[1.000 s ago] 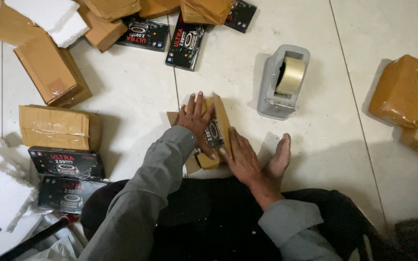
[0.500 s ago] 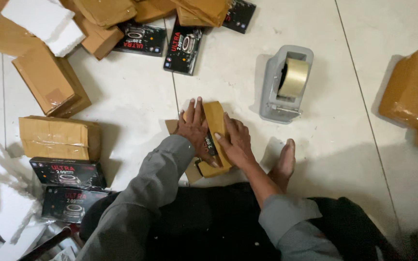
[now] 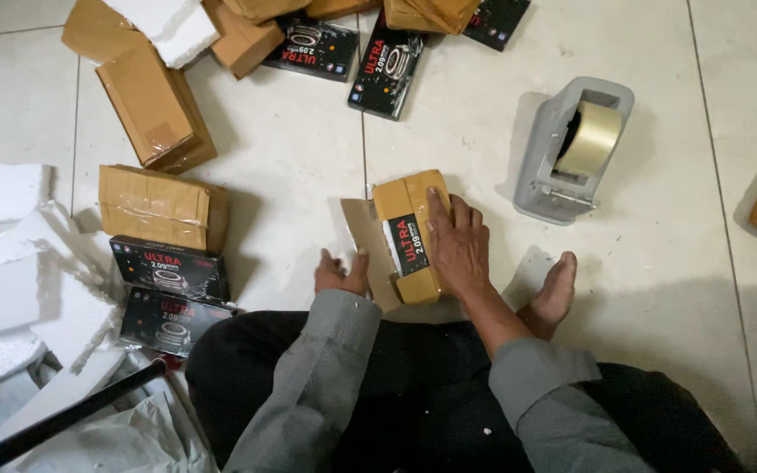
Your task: The person places a white foam insert into a cardboard box, then inserts a product box containing an orange wristband and a small device. The person closes the box flaps and seals the package using a tape dispenser.
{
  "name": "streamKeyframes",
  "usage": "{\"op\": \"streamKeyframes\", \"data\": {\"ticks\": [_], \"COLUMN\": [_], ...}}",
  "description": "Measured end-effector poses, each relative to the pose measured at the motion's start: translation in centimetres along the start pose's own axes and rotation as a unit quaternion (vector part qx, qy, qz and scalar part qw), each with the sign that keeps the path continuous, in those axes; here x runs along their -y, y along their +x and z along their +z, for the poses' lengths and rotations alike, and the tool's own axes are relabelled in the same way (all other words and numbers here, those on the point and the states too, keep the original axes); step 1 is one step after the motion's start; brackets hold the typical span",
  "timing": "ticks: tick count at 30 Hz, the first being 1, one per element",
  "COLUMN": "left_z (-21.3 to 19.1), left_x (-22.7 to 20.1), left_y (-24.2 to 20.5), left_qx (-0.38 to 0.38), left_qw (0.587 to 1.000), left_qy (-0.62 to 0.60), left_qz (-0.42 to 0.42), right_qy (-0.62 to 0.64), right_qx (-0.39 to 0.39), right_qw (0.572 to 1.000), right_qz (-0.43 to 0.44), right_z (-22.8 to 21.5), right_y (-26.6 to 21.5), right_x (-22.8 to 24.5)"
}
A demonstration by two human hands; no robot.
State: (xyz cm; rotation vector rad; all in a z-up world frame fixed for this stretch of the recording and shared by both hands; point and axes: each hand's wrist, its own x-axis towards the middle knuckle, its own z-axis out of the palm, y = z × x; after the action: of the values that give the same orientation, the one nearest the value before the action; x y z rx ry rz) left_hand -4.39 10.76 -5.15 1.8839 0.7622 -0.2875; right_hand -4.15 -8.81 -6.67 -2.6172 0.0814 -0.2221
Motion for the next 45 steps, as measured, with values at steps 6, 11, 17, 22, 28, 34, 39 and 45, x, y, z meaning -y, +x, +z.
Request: {"op": "streamKeyframes", "data": {"ticks": [6, 11, 17, 22, 28, 34, 39, 45], "left_z": [2.8, 3.1, 4.1, 4.8, 4.6, 4.7, 6.3, 6.2], "left_x": [3.2, 3.9, 3.9, 4.7, 2.2, -0.6, -2.9, -3.4], "left_y": [4.6, 4.9, 5.3, 4.8, 3.1, -0.2, -1.3, 0.4], "left_qx": [0.175, 0.156, 0.146, 0.111, 0.124, 0.222, 0.284, 0.295], "left_qw": [0.982, 0.984, 0.975, 0.968, 0.917, 0.925, 0.877, 0.891], "left_qy": [-0.061, 0.042, 0.152, 0.134, 0.18, -0.017, -0.082, -0.065], "left_qz": [-0.024, 0.069, 0.074, 0.182, 0.333, 0.309, 0.378, 0.339], "right_qy": [-0.045, -0.072, -0.077, -0.09, -0.059, 0.02, 0.173, 0.113], "right_qx": [0.16, 0.19, 0.191, 0.171, 0.161, 0.107, 0.115, 0.001], "right_qw": [0.979, 0.958, 0.953, 0.961, 0.958, 0.976, 0.941, 0.982], "right_qz": [0.117, 0.202, 0.22, 0.198, 0.229, 0.189, 0.266, 0.151], "right_z": [-1.4, -1.2, -0.5, -0.4, -0.7, 0.4, 1.2, 2.3], "right_y": [1.6, 3.0, 3.4, 3.3, 3.8, 2.5, 2.8, 0.4], "right_x": [3.4, 6.0, 6.3, 6.0, 4.3, -0.2, -3.1, -4.0]}}
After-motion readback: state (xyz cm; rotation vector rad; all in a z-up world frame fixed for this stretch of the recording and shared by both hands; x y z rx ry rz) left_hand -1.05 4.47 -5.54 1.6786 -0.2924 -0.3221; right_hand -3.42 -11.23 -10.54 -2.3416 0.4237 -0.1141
